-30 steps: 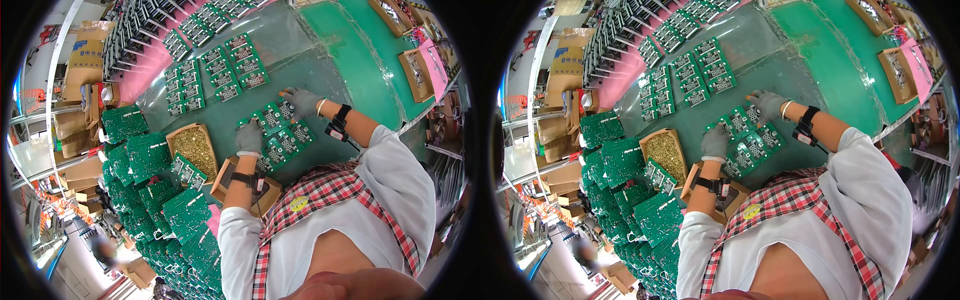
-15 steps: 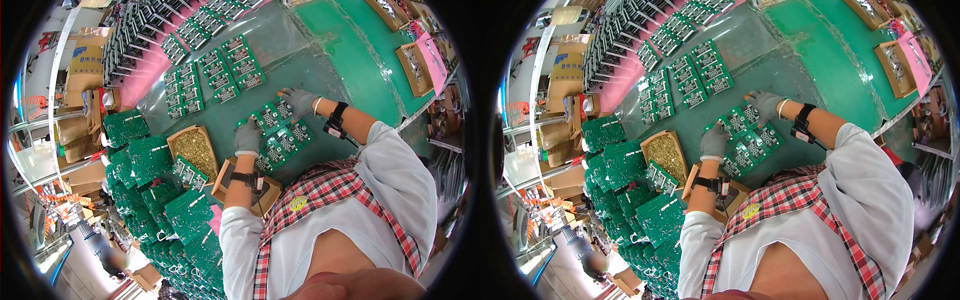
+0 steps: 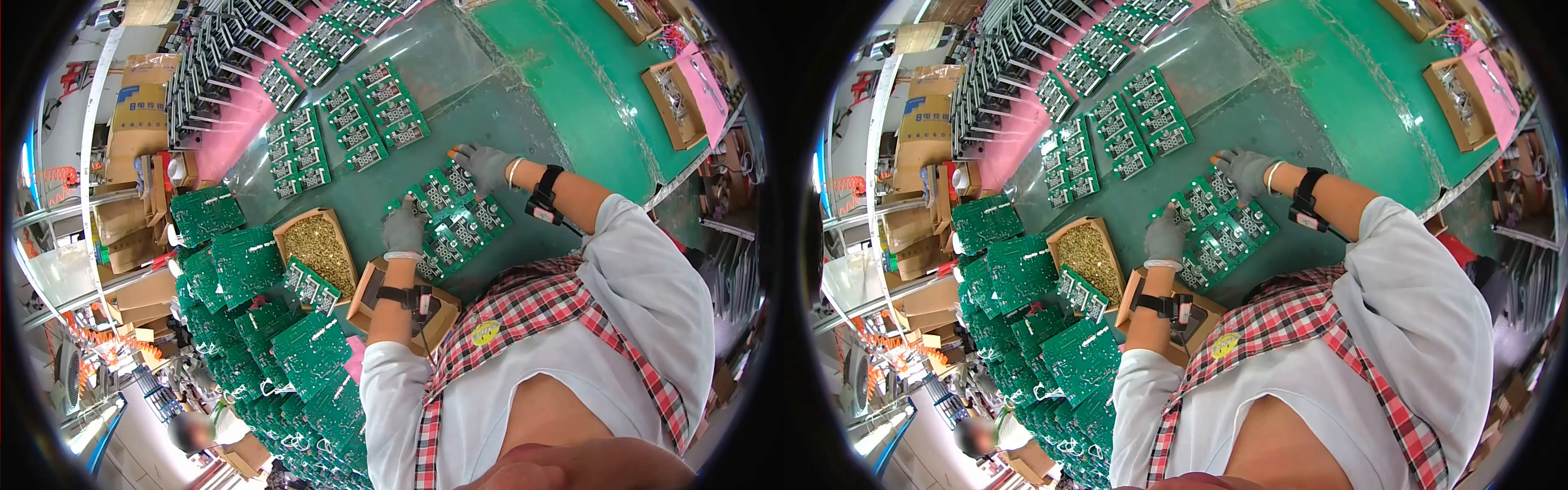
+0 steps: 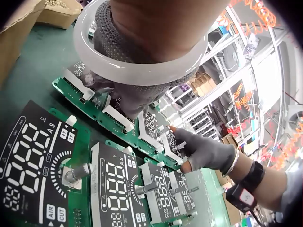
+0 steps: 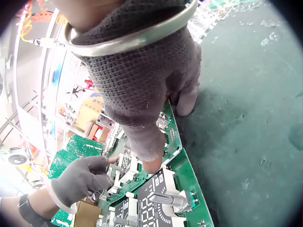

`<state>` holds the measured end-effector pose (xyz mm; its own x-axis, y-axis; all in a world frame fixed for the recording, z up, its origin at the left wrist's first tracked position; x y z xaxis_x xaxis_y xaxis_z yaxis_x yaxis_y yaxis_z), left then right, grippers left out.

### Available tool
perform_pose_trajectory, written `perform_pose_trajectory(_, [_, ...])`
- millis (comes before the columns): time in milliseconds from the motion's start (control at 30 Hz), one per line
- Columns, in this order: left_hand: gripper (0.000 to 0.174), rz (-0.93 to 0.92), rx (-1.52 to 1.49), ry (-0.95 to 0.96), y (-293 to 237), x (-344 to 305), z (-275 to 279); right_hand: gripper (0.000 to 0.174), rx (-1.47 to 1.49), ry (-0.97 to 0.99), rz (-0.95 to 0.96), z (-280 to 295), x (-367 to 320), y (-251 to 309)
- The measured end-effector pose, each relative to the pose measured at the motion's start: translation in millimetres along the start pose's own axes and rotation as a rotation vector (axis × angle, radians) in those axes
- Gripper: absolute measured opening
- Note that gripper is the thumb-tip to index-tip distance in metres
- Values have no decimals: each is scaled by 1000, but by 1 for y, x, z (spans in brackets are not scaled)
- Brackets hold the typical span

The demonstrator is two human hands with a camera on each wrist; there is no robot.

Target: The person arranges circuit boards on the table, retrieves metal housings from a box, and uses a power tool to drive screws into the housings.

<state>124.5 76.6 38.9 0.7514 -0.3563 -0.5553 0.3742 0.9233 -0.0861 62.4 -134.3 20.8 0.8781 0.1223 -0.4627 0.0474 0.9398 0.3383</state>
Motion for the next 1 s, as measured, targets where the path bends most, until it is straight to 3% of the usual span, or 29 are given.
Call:
perform_pose_trajectory(400, [31, 4, -27, -124, -8, -1, 0, 96, 56, -4, -13, 1, 2, -4])
perform_pose_trajectory(600, [19, -117, -15, -279, -6, 13, -9, 93, 96, -24, -4, 4, -2, -4])
perform_pose_trajectory(733, [17, -186, -282, -392, 8, 7, -10, 85, 146, -87, 10, -5, 5, -12])
perform_pose_trajectory(800, [17, -235, -501, -392, 19, 7, -14, 81, 147, -99, -3, -7, 5, -7])
perform_pose_trajectory(833, [10, -225, -547, -300, 33, 16, -28, 79, 137, -110, -16, -6, 4, -5])
perform_pose_trajectory(1000, [5, -90, -1335, -255, 35, -8, -16, 75, 166, -130, -49, -6, 3, -2])
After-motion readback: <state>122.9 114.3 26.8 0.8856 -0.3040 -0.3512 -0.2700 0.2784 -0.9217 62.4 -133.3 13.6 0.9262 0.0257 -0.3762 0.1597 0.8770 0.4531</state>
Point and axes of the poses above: each hand's wrist, its own x-axis towards the middle knuckle, its own z-axis out of the back of the hand, y = z × x, the point moved 1 cm from there along x, towards the middle knuckle, and after that the axes turned 1 degree about -z, right-handed, at the moved point
